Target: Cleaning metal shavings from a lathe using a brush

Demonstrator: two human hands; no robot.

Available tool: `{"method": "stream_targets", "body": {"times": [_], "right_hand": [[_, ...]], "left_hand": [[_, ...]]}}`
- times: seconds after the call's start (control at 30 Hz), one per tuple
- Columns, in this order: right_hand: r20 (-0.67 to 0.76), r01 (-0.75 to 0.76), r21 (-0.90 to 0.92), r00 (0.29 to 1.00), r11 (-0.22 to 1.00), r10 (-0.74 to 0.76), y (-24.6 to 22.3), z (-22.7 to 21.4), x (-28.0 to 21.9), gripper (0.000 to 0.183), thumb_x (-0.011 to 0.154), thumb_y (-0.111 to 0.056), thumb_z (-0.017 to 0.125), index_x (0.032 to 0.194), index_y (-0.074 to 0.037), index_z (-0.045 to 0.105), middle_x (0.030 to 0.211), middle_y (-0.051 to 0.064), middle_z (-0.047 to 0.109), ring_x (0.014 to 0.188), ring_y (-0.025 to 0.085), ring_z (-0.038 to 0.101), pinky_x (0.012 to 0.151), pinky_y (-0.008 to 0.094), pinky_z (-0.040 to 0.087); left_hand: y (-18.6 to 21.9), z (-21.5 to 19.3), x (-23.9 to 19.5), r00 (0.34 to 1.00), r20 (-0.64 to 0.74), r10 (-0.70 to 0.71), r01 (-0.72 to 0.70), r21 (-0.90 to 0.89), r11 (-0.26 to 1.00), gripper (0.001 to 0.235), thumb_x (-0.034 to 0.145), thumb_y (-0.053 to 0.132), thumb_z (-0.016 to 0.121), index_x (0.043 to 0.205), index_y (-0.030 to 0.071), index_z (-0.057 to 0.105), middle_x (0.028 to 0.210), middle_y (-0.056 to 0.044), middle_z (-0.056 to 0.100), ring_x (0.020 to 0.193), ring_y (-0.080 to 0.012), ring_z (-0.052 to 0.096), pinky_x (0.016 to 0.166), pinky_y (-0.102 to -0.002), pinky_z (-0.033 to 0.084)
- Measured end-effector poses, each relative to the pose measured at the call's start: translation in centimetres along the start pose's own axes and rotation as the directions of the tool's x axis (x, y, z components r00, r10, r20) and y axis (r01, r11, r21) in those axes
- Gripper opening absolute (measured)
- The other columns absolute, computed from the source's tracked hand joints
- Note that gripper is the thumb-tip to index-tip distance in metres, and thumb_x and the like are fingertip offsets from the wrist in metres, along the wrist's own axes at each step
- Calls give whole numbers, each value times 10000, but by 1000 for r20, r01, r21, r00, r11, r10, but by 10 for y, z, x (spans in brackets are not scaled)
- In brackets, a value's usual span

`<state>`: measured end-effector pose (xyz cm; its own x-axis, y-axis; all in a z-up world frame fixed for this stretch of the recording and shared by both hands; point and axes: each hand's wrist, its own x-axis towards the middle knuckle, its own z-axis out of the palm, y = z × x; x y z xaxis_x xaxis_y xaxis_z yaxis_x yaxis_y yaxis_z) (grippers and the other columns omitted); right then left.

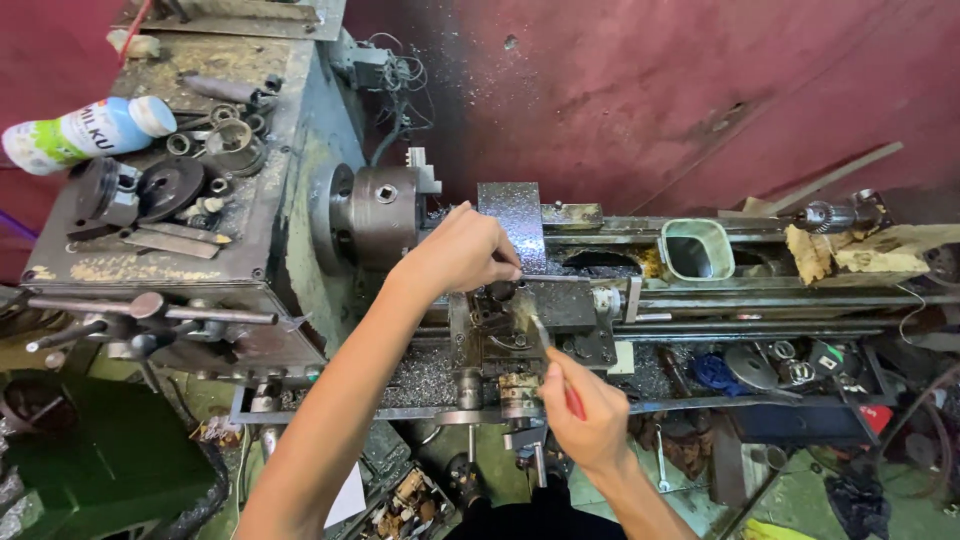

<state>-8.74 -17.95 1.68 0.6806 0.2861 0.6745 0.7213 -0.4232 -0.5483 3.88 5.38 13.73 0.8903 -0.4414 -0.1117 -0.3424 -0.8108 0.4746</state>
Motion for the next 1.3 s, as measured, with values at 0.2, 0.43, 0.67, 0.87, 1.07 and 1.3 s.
{"method": "stream_targets", "body": {"times": [0.2,0.43,0.67,0.87,1.07,1.3], "right_hand": [[-109,-32,-104,994,994,20,-27,-3,23,193,965,-42,609,1079,60,727,768,107,768,622,141,765,503,184,587],[-37,-18,-145,999,989,13,-29,-7,15,214,949,-37,607,1080,91,717,943,166,780,717,196,767,632,258,646],[-34,23,-124,999,992,-28,-37,-4,7,212,957,-59,597,1067,67,728,841,125,782,525,102,667,394,195,518],[-113,-28,-168,994,985,9,-38,2,14,187,946,-40,620,1050,75,724,879,135,777,663,173,744,578,259,611],[2,36,-40,999,999,-36,-27,9,-8,203,940,9,575,1069,100,704,687,97,727,408,47,535,276,165,374],[1,95,-108,995,990,-96,-51,23,30,195,958,-9,596,1083,115,680,913,168,758,651,183,701,577,285,618]], "left_hand": [[-7,4,0,1000,-18,10,-10,-23,1000,125,880,312,792,944,230,862,943,76,825,880,-173,701,1032,-355,347],[-13,12,1,996,-75,39,-43,-55,998,113,850,302,801,896,223,866,919,27,824,912,-243,735,1029,-382,390],[-2,1,-4,999,-34,-23,20,-92,996,123,873,278,805,923,186,869,914,13,830,951,-264,675,1080,-420,375],[-8,5,-2,998,-55,3,-8,-79,997,168,875,314,794,929,170,862,1027,-1,821,1008,-301,674,1079,-459,348],[-10,9,5,998,-57,13,-16,-59,998,107,843,271,810,897,201,870,925,12,824,929,-287,697,1022,-409,406],[-4,5,6,998,-51,-41,39,-37,999,109,816,223,766,838,200,870,864,-33,808,833,-305,708,910,-393,478]]}}
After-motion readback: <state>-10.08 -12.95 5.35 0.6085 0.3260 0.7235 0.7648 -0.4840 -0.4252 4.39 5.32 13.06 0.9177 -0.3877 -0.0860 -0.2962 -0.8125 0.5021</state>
